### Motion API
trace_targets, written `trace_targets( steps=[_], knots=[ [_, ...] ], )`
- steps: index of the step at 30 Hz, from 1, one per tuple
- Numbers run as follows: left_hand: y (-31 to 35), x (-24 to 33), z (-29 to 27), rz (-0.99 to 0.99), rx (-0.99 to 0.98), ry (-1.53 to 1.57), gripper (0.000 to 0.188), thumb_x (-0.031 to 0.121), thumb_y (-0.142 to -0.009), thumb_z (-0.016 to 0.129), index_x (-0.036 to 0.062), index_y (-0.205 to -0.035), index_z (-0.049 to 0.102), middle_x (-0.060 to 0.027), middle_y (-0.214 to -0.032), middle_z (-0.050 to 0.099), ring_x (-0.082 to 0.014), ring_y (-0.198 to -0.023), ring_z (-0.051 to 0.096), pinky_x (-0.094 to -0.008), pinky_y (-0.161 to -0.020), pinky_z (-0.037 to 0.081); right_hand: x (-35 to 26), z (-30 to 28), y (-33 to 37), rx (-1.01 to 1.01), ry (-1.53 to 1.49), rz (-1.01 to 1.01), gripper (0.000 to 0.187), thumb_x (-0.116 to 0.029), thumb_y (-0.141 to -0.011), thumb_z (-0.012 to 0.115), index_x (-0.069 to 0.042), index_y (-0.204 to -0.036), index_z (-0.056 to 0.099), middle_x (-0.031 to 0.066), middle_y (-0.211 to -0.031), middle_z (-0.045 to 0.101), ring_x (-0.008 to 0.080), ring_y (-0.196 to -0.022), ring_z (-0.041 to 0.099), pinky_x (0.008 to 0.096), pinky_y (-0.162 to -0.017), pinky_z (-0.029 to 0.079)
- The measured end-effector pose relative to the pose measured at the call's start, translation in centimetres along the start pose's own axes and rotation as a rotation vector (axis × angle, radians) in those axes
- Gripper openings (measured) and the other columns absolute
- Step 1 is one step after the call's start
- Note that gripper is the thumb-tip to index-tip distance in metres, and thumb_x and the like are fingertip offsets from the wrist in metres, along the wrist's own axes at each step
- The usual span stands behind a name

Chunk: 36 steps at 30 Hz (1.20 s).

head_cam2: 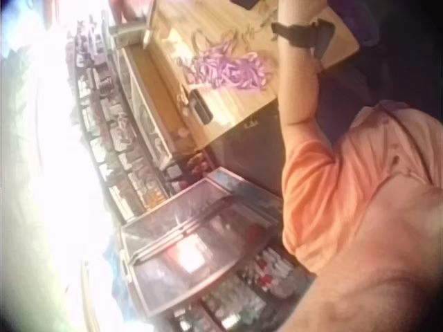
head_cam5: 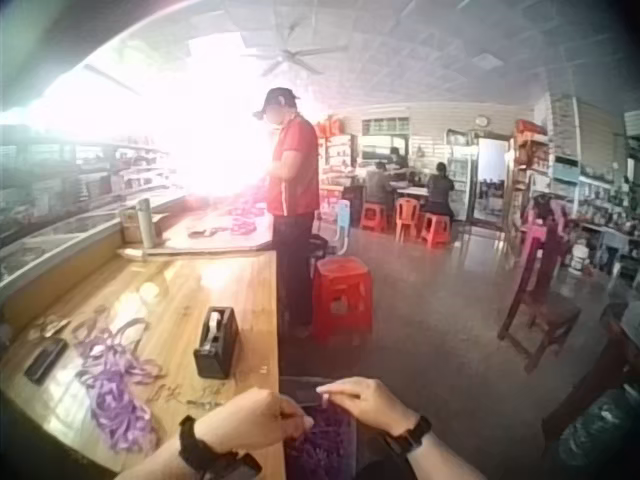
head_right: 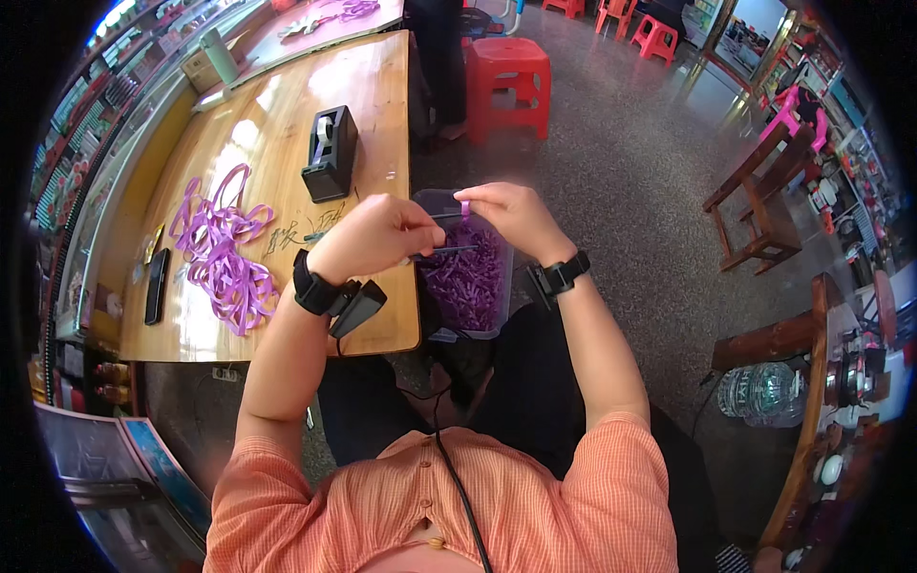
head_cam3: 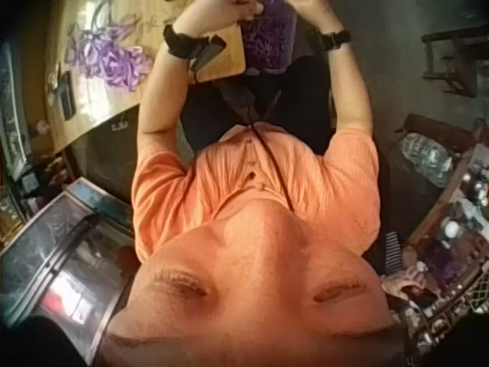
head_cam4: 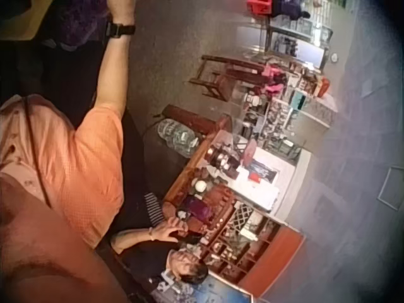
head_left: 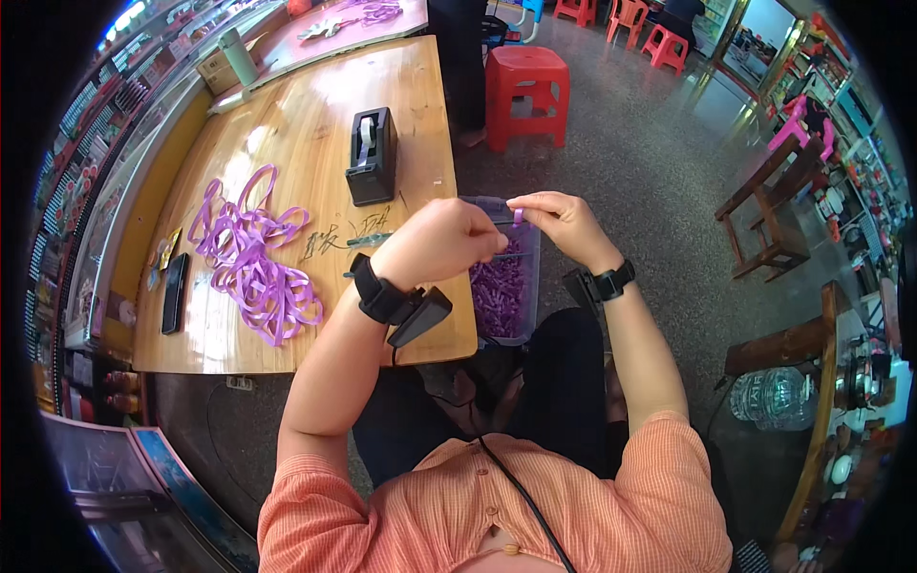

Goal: Using a desktop tool to process or bundle purple plastic strips.

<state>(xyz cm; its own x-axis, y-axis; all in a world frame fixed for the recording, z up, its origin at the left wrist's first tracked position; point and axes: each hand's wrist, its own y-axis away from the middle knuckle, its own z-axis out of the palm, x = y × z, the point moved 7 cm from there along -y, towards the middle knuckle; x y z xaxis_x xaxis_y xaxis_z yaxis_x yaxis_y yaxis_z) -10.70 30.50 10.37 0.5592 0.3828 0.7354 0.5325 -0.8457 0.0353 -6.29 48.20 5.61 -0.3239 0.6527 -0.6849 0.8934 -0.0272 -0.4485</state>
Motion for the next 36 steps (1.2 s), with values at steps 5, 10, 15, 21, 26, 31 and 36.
trace_targets(
  steps=[5,10,15,21,26,31,36],
  knots=[
    [-0.7,-0.7,-1.6,0.169,0.194,-0.141,0.018,0.008,-0.088,0.066,0.0022,-0.102,0.075,-0.0172,-0.092,0.072,-0.034,-0.086,0.069,-0.0383,-0.078,0.055,3.7,3.9,-0.5,-0.21,-0.317,0.174,0.025,-0.003,-0.093,0.066,-0.002,-0.117,0.072,0.006,-0.107,0.075,0.0114,-0.099,0.068,0.0274,-0.09,0.054],
    [-1.4,-2.3,0.6,0.383,0.207,-0.319,0.026,0.008,-0.083,0.06,0.0095,-0.102,0.077,-0.0115,-0.106,0.073,-0.0315,-0.106,0.064,-0.0443,-0.099,0.046,3.9,6.7,0.4,-0.185,-0.525,0.243,0.024,-0.004,-0.093,0.067,0.004,-0.115,0.071,0.0072,-0.102,0.075,0.012,-0.093,0.069,0.0263,-0.086,0.054],
    [-2.0,-3.8,1.4,0.289,0.205,-0.388,0.032,0.01,-0.081,0.061,0.0114,-0.108,0.077,-0.0103,-0.113,0.072,-0.0338,-0.11,0.06,-0.0406,-0.098,0.047,3.8,9.2,3.6,-0.127,-0.746,0.341,0.023,-0.005,-0.096,0.063,0.003,-0.116,0.067,0.005,-0.097,0.073,0.0124,-0.093,0.07,0.027,-0.086,0.055],
    [-2.0,-3.1,1.4,0.324,0.215,-0.417,0.033,0.002,-0.082,0.058,0.0083,-0.108,0.076,-0.0144,-0.105,0.072,-0.0322,-0.105,0.064,-0.043,-0.102,0.044,5.8,14.8,12.2,-0.242,-0.846,0.789,0.025,-0.018,-0.098,0.063,0.003,-0.111,0.069,0.0122,-0.09,0.072,0.0205,-0.078,0.072,0.0328,-0.072,0.06],
    [-2.1,-2.4,1.2,0.331,0.182,-0.404,0.034,0.001,-0.08,0.057,0.0072,-0.107,0.076,-0.0149,-0.104,0.073,-0.0348,-0.102,0.065,-0.0449,-0.101,0.045,6.9,18.9,19.6,-0.327,-0.848,0.987,0.03,-0.019,-0.093,0.069,0.006,-0.11,0.067,0.0161,-0.089,0.072,0.0231,-0.07,0.071,0.0352,-0.068,0.062],
    [-1.7,-2.3,1.6,0.319,0.192,-0.46,0.033,0.004,-0.08,0.056,0.0076,-0.107,0.076,-0.0144,-0.105,0.073,-0.0341,-0.102,0.065,-0.0437,-0.1,0.046,4.8,20.7,24.6,-0.43,-0.829,1.101,0.032,-0.023,-0.093,0.071,0.007,-0.103,0.065,0.0155,-0.087,0.072,0.0205,-0.068,0.07,0.031,-0.066,0.061],
    [0.4,-1.8,1.3,0.272,0.185,-0.474,0.03,0.008,-0.084,0.056,0.0019,-0.108,0.073,-0.0186,-0.109,0.071,-0.0368,-0.107,0.064,-0.0436,-0.097,0.05,2.9,19.3,25.9,-0.465,-0.783,1.139,0.032,-0.023,-0.091,0.072,0.007,-0.102,0.065,0.0137,-0.086,0.071,0.0191,-0.068,0.069,0.0301,-0.065,0.059]
  ],
)
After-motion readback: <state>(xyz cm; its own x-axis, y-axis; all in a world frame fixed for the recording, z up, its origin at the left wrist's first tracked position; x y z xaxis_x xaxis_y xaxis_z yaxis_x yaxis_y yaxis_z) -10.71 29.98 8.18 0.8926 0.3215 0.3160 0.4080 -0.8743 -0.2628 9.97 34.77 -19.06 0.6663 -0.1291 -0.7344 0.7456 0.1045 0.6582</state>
